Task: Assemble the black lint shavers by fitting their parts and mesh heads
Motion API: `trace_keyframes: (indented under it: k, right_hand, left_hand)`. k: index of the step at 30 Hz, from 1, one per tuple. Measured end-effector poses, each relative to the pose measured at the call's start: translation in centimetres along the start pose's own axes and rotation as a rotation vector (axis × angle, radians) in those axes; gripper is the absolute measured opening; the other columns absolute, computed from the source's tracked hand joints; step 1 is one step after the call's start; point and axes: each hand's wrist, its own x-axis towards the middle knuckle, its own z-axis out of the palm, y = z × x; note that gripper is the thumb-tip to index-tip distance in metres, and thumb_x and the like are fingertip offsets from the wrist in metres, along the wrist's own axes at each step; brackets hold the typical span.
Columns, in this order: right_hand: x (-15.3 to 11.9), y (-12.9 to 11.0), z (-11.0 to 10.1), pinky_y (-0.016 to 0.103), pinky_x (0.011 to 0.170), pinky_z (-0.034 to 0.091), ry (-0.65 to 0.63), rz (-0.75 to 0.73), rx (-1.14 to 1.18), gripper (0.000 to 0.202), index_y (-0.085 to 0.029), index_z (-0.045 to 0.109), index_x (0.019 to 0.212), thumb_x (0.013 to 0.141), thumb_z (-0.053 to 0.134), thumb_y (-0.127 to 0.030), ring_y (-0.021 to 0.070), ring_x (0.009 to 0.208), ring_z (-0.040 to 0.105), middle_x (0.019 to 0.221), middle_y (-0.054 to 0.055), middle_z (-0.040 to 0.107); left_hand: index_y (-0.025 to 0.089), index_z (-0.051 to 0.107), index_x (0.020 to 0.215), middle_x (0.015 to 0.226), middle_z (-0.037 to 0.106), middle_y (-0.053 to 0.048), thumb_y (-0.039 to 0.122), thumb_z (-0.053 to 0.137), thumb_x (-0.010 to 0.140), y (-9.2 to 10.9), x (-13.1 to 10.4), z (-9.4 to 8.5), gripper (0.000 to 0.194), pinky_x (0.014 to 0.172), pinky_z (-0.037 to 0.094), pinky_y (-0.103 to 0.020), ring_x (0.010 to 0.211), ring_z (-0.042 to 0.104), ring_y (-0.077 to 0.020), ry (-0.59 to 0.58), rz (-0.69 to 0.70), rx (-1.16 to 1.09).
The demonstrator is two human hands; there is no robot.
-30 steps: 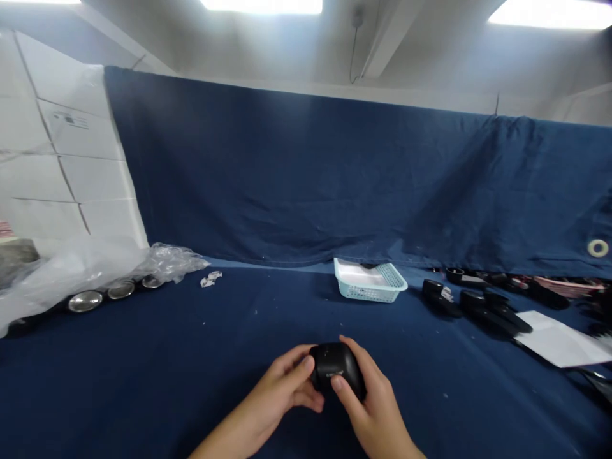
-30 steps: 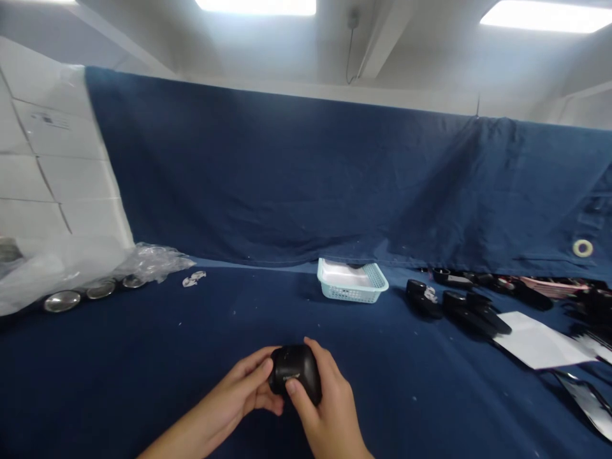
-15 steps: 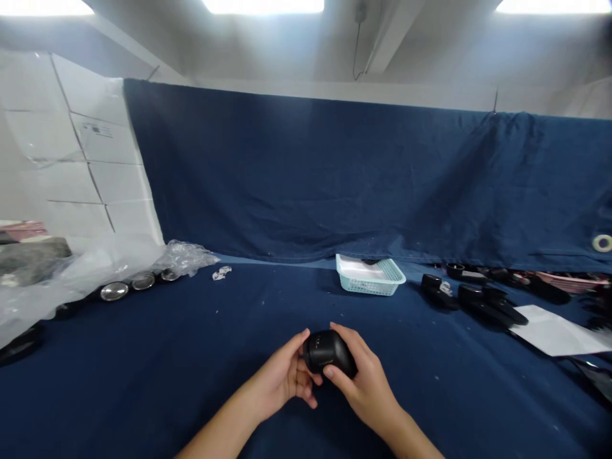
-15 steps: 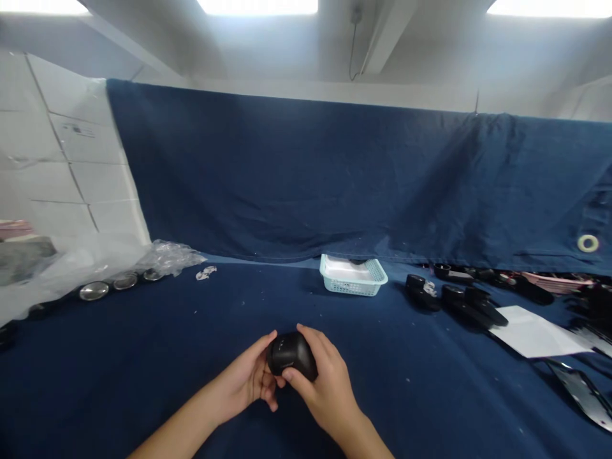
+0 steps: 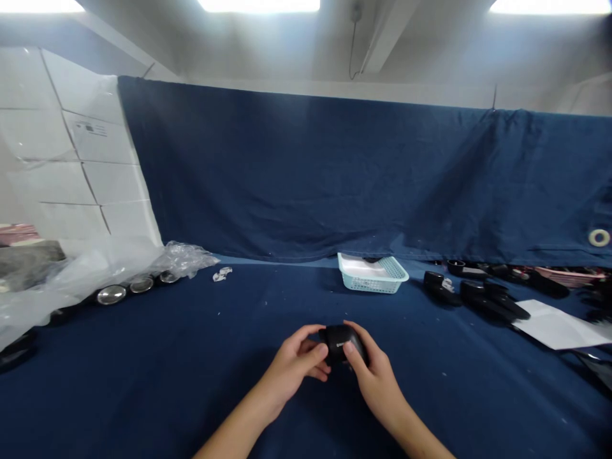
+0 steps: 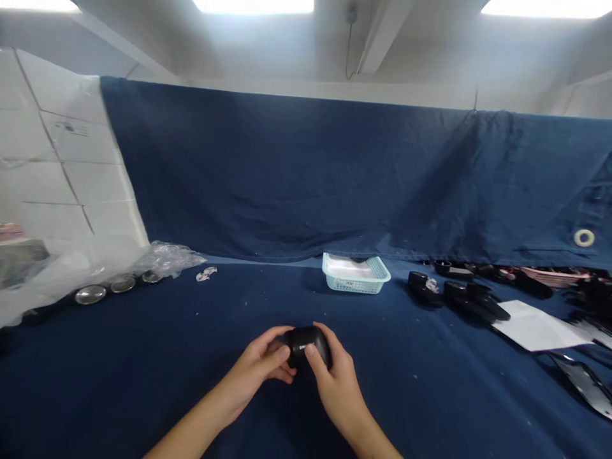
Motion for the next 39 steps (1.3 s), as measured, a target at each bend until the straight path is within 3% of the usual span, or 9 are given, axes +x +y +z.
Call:
trace_keyframes:
  k: [4,8,14,22,26,29,32,35,39]
  right_hand:
    - [0.11,0.00,0.29,0.034,0.074,0.057,-0.005,0.060,0.087,0.050,-0.019,0.056,0.123,0.085,0.055,-0.051,0.0223,0.082,0.068,0.109,0.009,0.068]
    - [0.05,-0.22,0.42,0.034,0.068,0.059,-0.003,0.068,0.137,0.048,-0.019,0.058,0.121,0.086,0.054,-0.050,0.0237,0.083,0.068,0.108,0.010,0.068]
    - [-0.37,-0.57,0.16,0.037,0.094,0.049,0.009,-0.120,-0.061,0.045,-0.020,0.056,0.125,0.086,0.057,-0.042,0.0258,0.109,0.062,0.118,0.009,0.066]
    - [-0.73,-0.40,-0.34,0.037,0.099,0.046,-0.052,-0.311,-0.207,0.048,-0.023,0.050,0.131,0.085,0.059,-0.036,0.0247,0.116,0.057,0.127,0.009,0.061]
    - [-0.53,-0.16,-0.33,0.037,0.099,0.046,-0.025,-0.272,-0.203,0.047,-0.021,0.051,0.130,0.087,0.057,-0.038,0.0249,0.115,0.058,0.126,0.010,0.061]
    - [-0.37,-0.22,-0.18,0.038,0.097,0.047,0.014,-0.186,-0.131,0.045,-0.021,0.055,0.126,0.086,0.056,-0.042,0.0259,0.112,0.060,0.121,0.010,0.064]
    - [-0.28,-0.51,0.03,0.036,0.080,0.055,0.015,-0.038,0.020,0.045,-0.020,0.058,0.122,0.087,0.054,-0.048,0.0246,0.092,0.067,0.109,0.009,0.069]
    - [-0.22,-0.76,0.21,0.032,0.058,0.056,-0.031,0.098,0.181,0.048,-0.020,0.057,0.122,0.087,0.050,-0.053,0.0210,0.068,0.067,0.092,0.007,0.070]
    - [-0.09,-0.80,0.27,0.031,0.053,0.054,-0.052,0.140,0.220,0.052,-0.018,0.057,0.119,0.084,0.052,-0.057,0.0215,0.064,0.064,0.078,0.005,0.067]
  left_hand:
    - [0.015,0.056,0.118,0.087,0.065,-0.005,0.038,0.077,0.071,-0.23,0.10,0.00,0.057,0.068,0.055,-0.031,0.078,0.066,-0.0195,0.033,0.054,0.041]
    - [0.015,0.056,0.117,0.081,0.064,-0.003,0.041,0.076,0.072,-0.54,0.16,0.15,0.056,0.064,0.055,-0.031,0.066,0.066,-0.0165,0.065,0.034,0.045]
    - [0.012,0.059,0.100,0.066,0.061,-0.001,0.051,0.067,0.077,-0.11,-0.02,0.35,0.046,0.049,0.053,-0.028,0.049,0.063,-0.0157,0.078,-0.005,0.020]
    - [0.011,0.057,0.094,0.062,0.065,-0.006,0.062,0.057,0.080,-0.33,-0.06,-0.22,0.053,0.046,0.053,-0.029,0.044,0.060,-0.0156,0.009,-0.250,-0.087]
    - [0.013,0.057,0.092,0.071,0.063,-0.004,0.056,0.062,0.080,-0.12,-0.11,-0.35,0.045,0.052,0.054,-0.029,0.052,0.062,-0.0152,-0.034,-0.184,-0.091]
    - [0.014,0.058,0.105,0.079,0.061,-0.003,0.046,0.069,0.078,0.19,-0.24,-0.28,0.043,0.060,0.055,-0.031,0.062,0.064,-0.0161,-0.034,-0.084,-0.017]
    - [0.018,0.058,0.118,0.092,0.063,-0.006,0.033,0.078,0.071,0.22,-0.38,-0.12,0.054,0.068,0.053,-0.031,0.075,0.065,-0.0182,0.010,0.076,0.151]
    - [0.021,0.060,0.119,0.100,0.066,-0.006,0.027,0.078,0.069,0.06,-0.56,0.10,0.054,0.072,0.051,-0.029,0.080,0.064,-0.0182,0.059,0.203,0.330]
    - [0.022,0.060,0.121,0.103,0.068,-0.007,0.028,0.076,0.071,-0.01,-0.77,0.36,0.053,0.070,0.050,-0.027,0.079,0.064,-0.0187,0.089,0.221,0.369]
